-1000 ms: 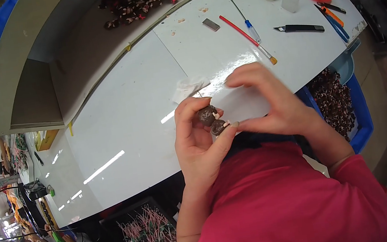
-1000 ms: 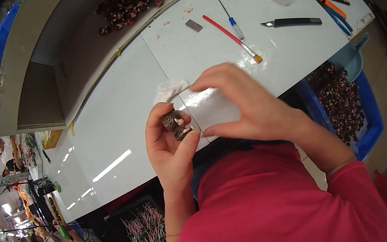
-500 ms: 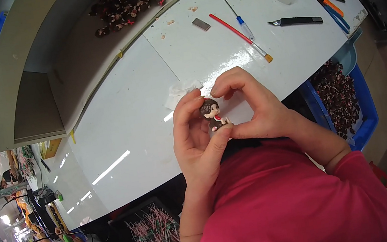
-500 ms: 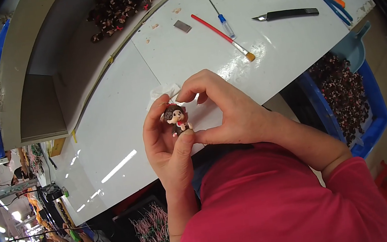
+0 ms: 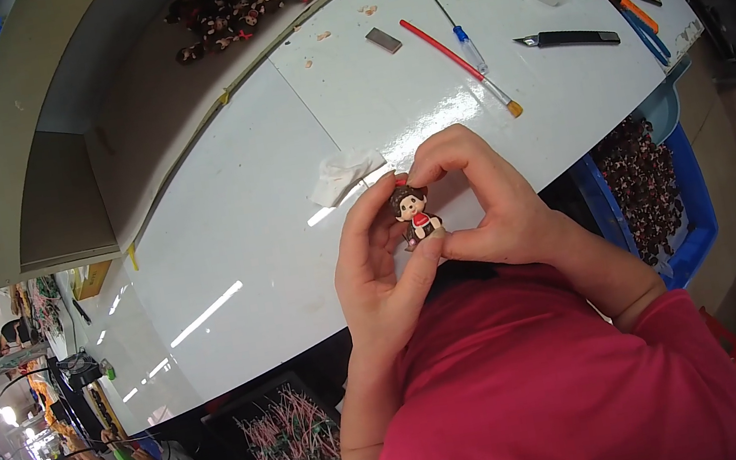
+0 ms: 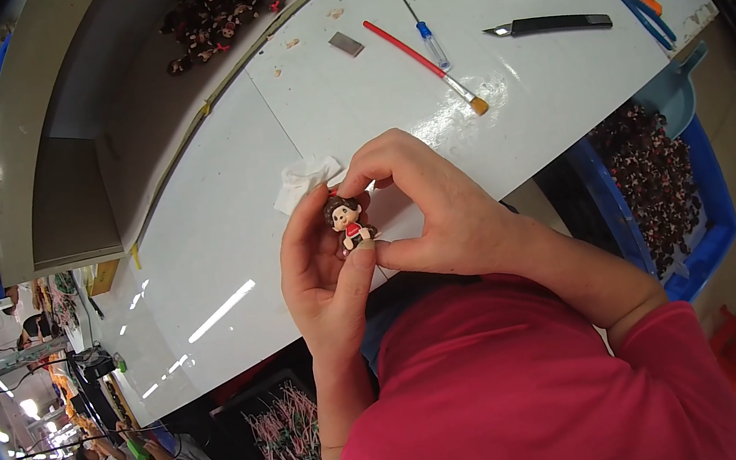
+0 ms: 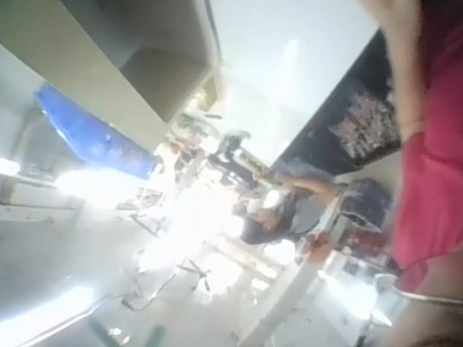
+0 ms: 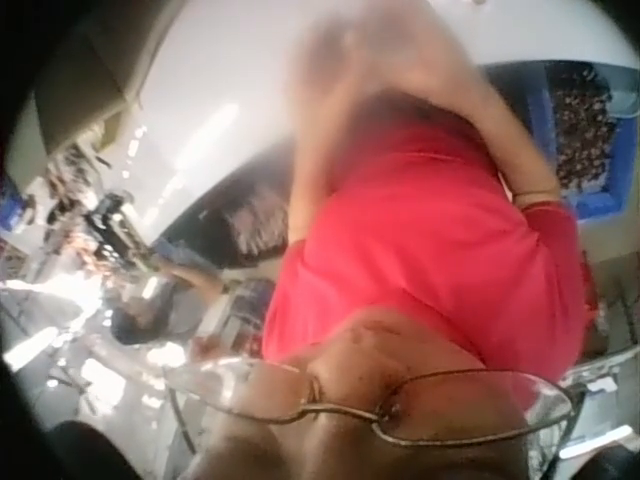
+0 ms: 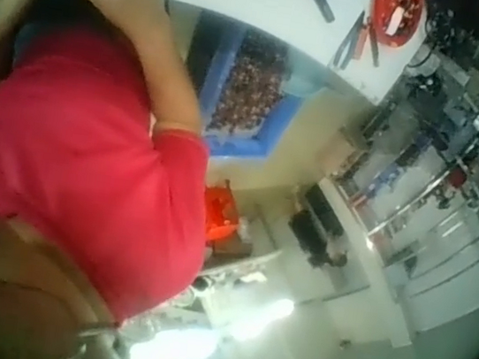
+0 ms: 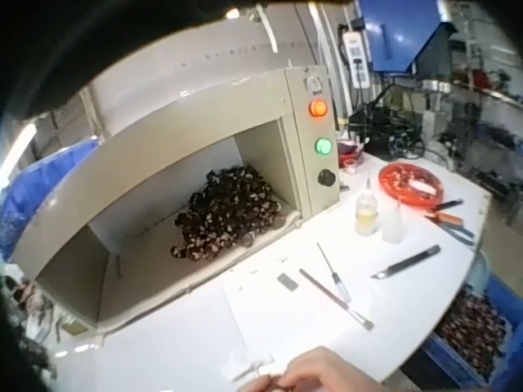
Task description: The person assembles small character figurines by hand, joining parts with glue from a bottle at a factory workbench.
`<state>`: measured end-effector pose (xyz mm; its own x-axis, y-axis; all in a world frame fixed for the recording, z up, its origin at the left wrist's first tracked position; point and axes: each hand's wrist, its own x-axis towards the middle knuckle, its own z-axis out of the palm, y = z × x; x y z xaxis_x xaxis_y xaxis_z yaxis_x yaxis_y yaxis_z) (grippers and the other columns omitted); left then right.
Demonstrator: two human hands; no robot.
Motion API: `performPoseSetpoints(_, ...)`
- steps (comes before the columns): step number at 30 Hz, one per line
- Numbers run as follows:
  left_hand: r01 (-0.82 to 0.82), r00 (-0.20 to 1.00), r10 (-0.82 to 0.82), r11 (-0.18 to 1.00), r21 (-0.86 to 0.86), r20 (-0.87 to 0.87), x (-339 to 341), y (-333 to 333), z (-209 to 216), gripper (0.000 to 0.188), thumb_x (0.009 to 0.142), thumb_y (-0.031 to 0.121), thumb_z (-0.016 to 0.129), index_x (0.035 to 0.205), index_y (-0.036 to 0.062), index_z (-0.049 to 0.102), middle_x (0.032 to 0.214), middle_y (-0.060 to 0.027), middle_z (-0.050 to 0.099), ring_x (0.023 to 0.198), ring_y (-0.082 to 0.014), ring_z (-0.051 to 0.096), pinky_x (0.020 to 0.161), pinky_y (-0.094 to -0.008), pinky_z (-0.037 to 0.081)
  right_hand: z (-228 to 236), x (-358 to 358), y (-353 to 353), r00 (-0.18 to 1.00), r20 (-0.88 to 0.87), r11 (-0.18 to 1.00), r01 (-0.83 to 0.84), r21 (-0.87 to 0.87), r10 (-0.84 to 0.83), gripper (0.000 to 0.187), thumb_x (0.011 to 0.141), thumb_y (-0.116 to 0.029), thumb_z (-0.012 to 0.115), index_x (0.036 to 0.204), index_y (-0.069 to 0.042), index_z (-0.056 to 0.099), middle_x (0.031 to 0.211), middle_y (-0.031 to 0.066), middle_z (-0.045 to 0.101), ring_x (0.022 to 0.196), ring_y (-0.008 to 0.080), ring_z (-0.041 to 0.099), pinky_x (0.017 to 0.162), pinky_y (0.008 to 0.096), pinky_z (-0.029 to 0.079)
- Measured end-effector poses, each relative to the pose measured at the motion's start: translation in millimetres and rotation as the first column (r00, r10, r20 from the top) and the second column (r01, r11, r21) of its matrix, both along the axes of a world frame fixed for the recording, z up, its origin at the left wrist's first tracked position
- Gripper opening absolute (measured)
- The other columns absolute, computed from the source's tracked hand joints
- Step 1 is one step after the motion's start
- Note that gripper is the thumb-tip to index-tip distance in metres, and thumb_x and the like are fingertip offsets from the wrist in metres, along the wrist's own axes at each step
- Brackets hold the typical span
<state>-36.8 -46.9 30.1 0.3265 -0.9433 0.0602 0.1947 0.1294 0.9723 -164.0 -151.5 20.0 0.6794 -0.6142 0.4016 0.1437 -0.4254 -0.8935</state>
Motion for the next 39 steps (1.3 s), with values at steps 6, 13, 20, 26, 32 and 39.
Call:
performPoseSetpoints(6,0.028,0.999,-0.028,1.0,0.005,-0.021,6,3,-8,0.054,0.082,-0.004,0.064,0.13,-0.0026,0.041,0.125,-0.0127,0.049,0.115,-0.0196,0.053,0.098,-0.0334,0.044,0,2,4,0.999,-0.044,1.0,0.007,-0.002,-0.007,0.049,0.065,-0.002,0.072,0.108,-0.007,0.05,0.109,0.0089,0.049,0.101,0.0222,0.052,0.088,0.0325,0.044)
performPoseSetpoints(13,0.053,0.996,-0.051,0.998,0.027,-0.08,8,1,-12,0.052,0.082,-0.003,0.066,0.129,-0.0031,0.043,0.119,-0.012,0.054,0.109,-0.0189,0.056,0.094,-0.0322,0.047,-2,1,-3,0.997,-0.069,0.998,-0.041,0.049,0.044,0.049,0.065,0.001,0.072,0.107,-0.005,0.049,0.108,0.0092,0.048,0.1,0.0207,0.053,0.089,0.0319,0.045)
performPoseSetpoints(20,0.024,0.995,-0.018,0.998,0.05,-0.1,2,-7,-5,0.057,0.08,-0.008,0.065,0.131,-0.0019,0.04,0.119,-0.0124,0.054,0.109,-0.0193,0.056,0.093,-0.0323,0.048,1,-1,-5,0.998,0.022,0.952,-0.071,0.299,0.067,0.043,0.067,-0.001,0.069,0.106,-0.003,0.05,0.104,0.0097,0.049,0.099,0.0232,0.053,0.089,0.0331,0.046)
performPoseSetpoints(26,-0.016,0.999,0.019,0.997,0.081,-0.037,8,-1,-1,0.055,0.079,-0.012,0.061,0.13,-0.0008,0.042,0.118,-0.0117,0.053,0.102,-0.0176,0.058,0.083,-0.027,0.05,33,-24,-14,0.99,-0.089,0.976,0.091,-0.196,-0.111,0.036,0.072,-0.003,0.072,0.104,-0.005,0.055,0.106,0.0115,0.055,0.101,0.0245,0.055,0.088,0.0341,0.045)
performPoseSetpoints(32,-0.001,0.995,0.007,0.998,0.063,-0.1,-4,0,8,0.054,0.076,-0.014,0.064,0.125,-0.0006,0.046,0.117,-0.0111,0.053,0.1,-0.0168,0.058,0.082,-0.0263,0.05,49,-110,-82,0.694,0.11,0.684,0.72,-0.118,-0.711,0.024,0.082,-0.008,0.068,0.101,-0.002,0.055,0.099,0.0068,0.056,0.091,0.015,0.053,0.083,0.0278,0.044)
performPoseSetpoints(39,0.015,0.999,-0.009,0.994,0.108,-0.05,0,-1,3,0.052,0.075,-0.011,0.068,0.123,-0.0018,0.049,0.113,-0.0097,0.054,0.099,-0.0165,0.059,0.086,-0.0284,0.05,23,-108,-176,0.571,-0.306,0.641,0.594,-0.486,-0.762,0.05,0.082,-0.035,0.069,0.117,-0.001,0.055,0.105,0.0062,0.057,0.096,0.0135,0.052,0.081,0.0265,0.042)
